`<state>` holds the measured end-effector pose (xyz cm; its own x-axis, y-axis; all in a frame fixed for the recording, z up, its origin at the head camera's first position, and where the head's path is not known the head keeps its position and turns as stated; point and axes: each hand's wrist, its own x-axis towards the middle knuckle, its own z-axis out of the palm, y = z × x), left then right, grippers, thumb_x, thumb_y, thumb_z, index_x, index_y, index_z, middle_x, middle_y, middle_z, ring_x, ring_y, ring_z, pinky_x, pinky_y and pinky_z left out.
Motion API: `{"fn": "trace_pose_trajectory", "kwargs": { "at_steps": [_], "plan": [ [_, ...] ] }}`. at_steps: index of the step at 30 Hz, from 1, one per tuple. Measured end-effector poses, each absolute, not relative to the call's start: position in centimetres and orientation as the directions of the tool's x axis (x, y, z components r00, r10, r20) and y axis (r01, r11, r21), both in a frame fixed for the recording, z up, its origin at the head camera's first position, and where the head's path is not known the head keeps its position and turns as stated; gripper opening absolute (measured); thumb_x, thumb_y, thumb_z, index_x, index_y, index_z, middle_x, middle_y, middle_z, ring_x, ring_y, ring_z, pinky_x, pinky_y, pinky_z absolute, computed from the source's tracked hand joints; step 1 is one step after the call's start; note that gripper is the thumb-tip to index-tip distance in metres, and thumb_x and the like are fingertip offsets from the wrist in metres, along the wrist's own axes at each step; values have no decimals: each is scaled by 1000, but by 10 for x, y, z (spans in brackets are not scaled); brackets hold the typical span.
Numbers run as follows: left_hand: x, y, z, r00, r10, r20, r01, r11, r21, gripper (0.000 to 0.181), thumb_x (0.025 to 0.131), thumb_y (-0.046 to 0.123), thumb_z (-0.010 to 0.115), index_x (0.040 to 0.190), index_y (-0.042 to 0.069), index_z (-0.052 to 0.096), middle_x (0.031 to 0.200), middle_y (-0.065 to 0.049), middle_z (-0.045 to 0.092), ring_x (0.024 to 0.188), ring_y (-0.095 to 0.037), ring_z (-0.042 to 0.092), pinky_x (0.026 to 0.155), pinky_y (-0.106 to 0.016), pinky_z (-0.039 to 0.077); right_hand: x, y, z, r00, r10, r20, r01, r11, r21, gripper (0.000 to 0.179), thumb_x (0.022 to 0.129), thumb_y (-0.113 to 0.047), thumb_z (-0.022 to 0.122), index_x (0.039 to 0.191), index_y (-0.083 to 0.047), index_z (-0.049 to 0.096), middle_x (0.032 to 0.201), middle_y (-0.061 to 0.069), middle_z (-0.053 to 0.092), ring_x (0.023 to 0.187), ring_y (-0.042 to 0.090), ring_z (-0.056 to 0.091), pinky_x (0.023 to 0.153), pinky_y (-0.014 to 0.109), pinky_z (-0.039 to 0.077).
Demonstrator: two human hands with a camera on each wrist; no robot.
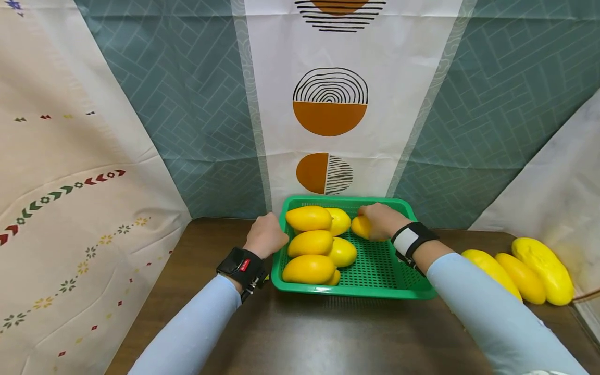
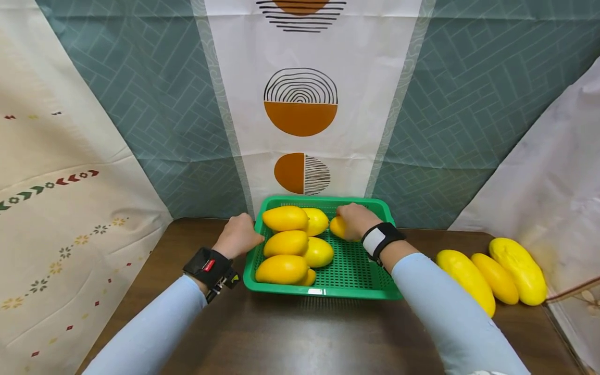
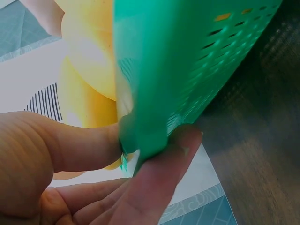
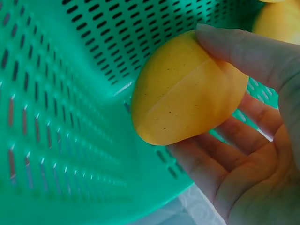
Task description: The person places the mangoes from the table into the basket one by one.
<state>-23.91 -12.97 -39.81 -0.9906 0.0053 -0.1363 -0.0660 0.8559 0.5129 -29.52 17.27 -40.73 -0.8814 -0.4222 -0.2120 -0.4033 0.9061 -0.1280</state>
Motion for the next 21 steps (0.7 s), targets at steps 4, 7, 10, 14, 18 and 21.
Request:
{"fn": "trace_pose_trajectory", "kwargs": {
  "at_steps": [4,7,10,14,18,21],
  "plan": [
    [-238,-130,-397,-990,16,-138,-59,853,518,11,74,9,60,66,6,53,59,-4,38,48,-22,49,40,-25,40,-296,168,-413,-872,-418,-254,-401,909,-118,60,72,-13,76,127,-10,53,117,9,56,99,23,53,84,41,44],
    [-238,-130,-396,-991,18,-136,-56,852,521,10,74,9,61,67,6,55,60,-5,40,49,-22,49,40,-26,41,-296,167,-416,-869,-410,-278,-394,912,-114,63,70,-10,77,128,-10,53,115,10,56,97,24,52,83,41,45],
    [-237,-129,-396,-991,18,-132,-53,856,514,10,75,9,61,68,6,55,61,-5,42,50,-22,50,41,-26,41,-297,169,-420,-868,-408,-282,-393,913,-109,64,70,-10,77,129,-10,52,116,10,56,98,23,52,83,41,45],
    [-236,-129,-395,-991,14,-130,-54,859,509,10,75,9,61,68,6,55,61,-5,42,50,-21,50,41,-25,41,-299,170,-423,-869,-417,-265,-404,909,-104,64,69,-10,78,128,-10,52,116,10,56,100,24,52,85,42,44],
    [-235,-129,-395,-991,5,-132,-65,853,518,11,75,9,61,67,6,54,60,-5,41,50,-21,50,41,-25,41,-298,169,-425,-874,-419,-246,-409,908,-94,61,71,-11,77,126,-10,53,115,10,56,100,24,51,85,41,44],
    [-235,-129,-396,-992,0,-127,-67,849,524,11,75,9,61,67,6,54,60,-4,40,50,-21,50,41,-25,41,-297,169,-426,-877,-423,-227,-417,906,-75,55,74,-15,75,124,-8,54,113,10,55,99,24,51,85,41,44]
  ]
}}
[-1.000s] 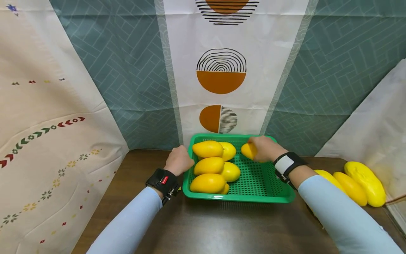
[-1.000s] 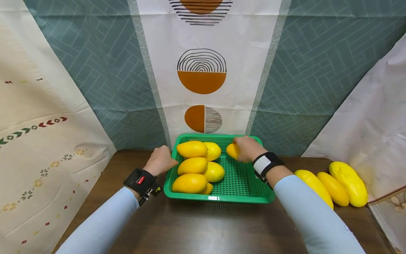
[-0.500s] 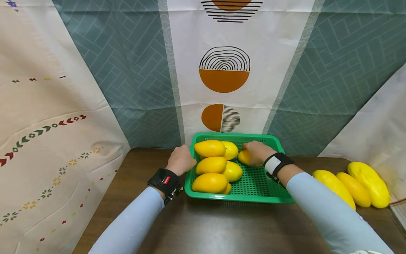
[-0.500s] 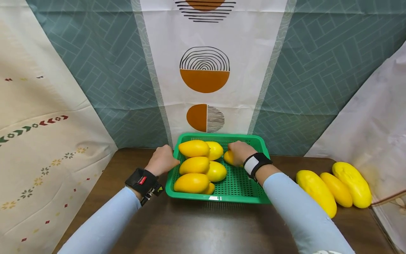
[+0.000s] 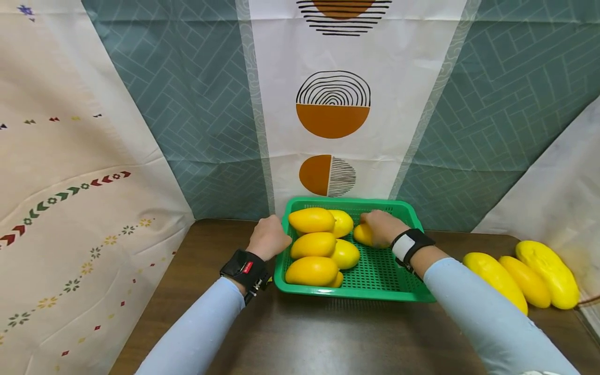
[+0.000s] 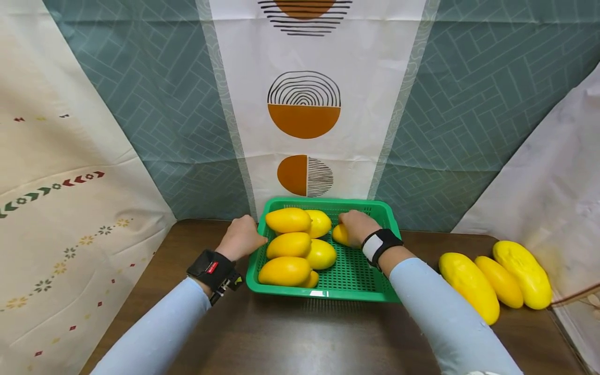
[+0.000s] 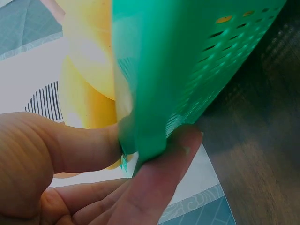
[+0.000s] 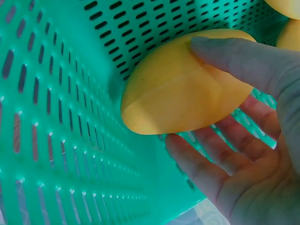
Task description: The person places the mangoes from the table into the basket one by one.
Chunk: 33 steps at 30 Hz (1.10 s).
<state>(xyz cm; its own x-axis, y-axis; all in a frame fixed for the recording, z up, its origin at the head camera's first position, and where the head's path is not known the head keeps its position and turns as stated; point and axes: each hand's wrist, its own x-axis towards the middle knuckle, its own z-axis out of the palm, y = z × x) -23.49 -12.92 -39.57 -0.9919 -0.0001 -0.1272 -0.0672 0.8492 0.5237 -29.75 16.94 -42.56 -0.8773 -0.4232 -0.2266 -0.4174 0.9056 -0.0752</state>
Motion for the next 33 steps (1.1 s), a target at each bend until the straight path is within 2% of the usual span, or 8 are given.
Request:
{"fn": "trace_pose_trajectory", "kwargs": {
  "at_steps": [5,11,15,20,24,27,33],
  "plan": [
    [-234,-129,-399,-993,-6,-120,-66,862,503,13,75,10,62,66,6,53,60,-4,38,50,-21,49,41,-25,41,-297,175,-417,-876,-436,-208,-420,900,-115,52,78,-17,71,126,-6,54,119,13,54,106,28,51,87,42,43],
    [-233,-133,-401,-994,-9,-110,-63,865,497,16,75,12,63,65,7,51,61,-3,34,50,-21,49,41,-25,40,-293,189,-382,-883,-440,-164,-380,875,-299,53,83,-23,69,130,-6,51,123,17,52,110,32,49,83,43,45],
    [-234,-137,-400,-995,-14,-103,-64,860,507,18,75,12,63,64,7,50,60,-2,33,50,-21,49,41,-25,41,-284,210,-362,-893,-443,-81,-389,849,-359,51,85,-27,67,129,-7,51,124,15,53,110,31,50,83,42,45],
    [-235,-139,-399,-994,-13,-109,-69,850,523,18,75,13,64,65,6,51,60,-3,35,51,-21,50,42,-25,42,-271,254,-353,-914,-406,1,-381,858,-345,49,87,-28,65,127,-3,52,123,13,54,110,31,51,87,46,43],
    [-235,-140,-398,-995,-18,-102,-69,846,529,17,75,14,65,66,6,52,60,-3,36,51,-20,51,42,-26,43,-262,293,-361,-939,-341,35,-334,889,-312,48,87,-29,64,123,0,54,119,17,56,108,33,52,87,50,42],
    [-235,-140,-398,-995,-10,-99,-61,845,532,17,75,13,65,65,6,52,59,-2,36,50,-20,51,42,-26,43,-254,319,-372,-958,-286,7,-276,916,-293,49,85,-29,65,121,3,54,116,21,57,104,35,53,84,51,44],
    [-235,-139,-397,-995,-1,-95,-52,844,533,17,75,13,63,65,6,51,59,-2,35,49,-20,51,41,-25,43,-233,356,-391,-975,-166,-148,-124,958,-257,68,79,-37,70,121,12,47,108,28,55,88,37,54,71,49,48]
  ]
}}
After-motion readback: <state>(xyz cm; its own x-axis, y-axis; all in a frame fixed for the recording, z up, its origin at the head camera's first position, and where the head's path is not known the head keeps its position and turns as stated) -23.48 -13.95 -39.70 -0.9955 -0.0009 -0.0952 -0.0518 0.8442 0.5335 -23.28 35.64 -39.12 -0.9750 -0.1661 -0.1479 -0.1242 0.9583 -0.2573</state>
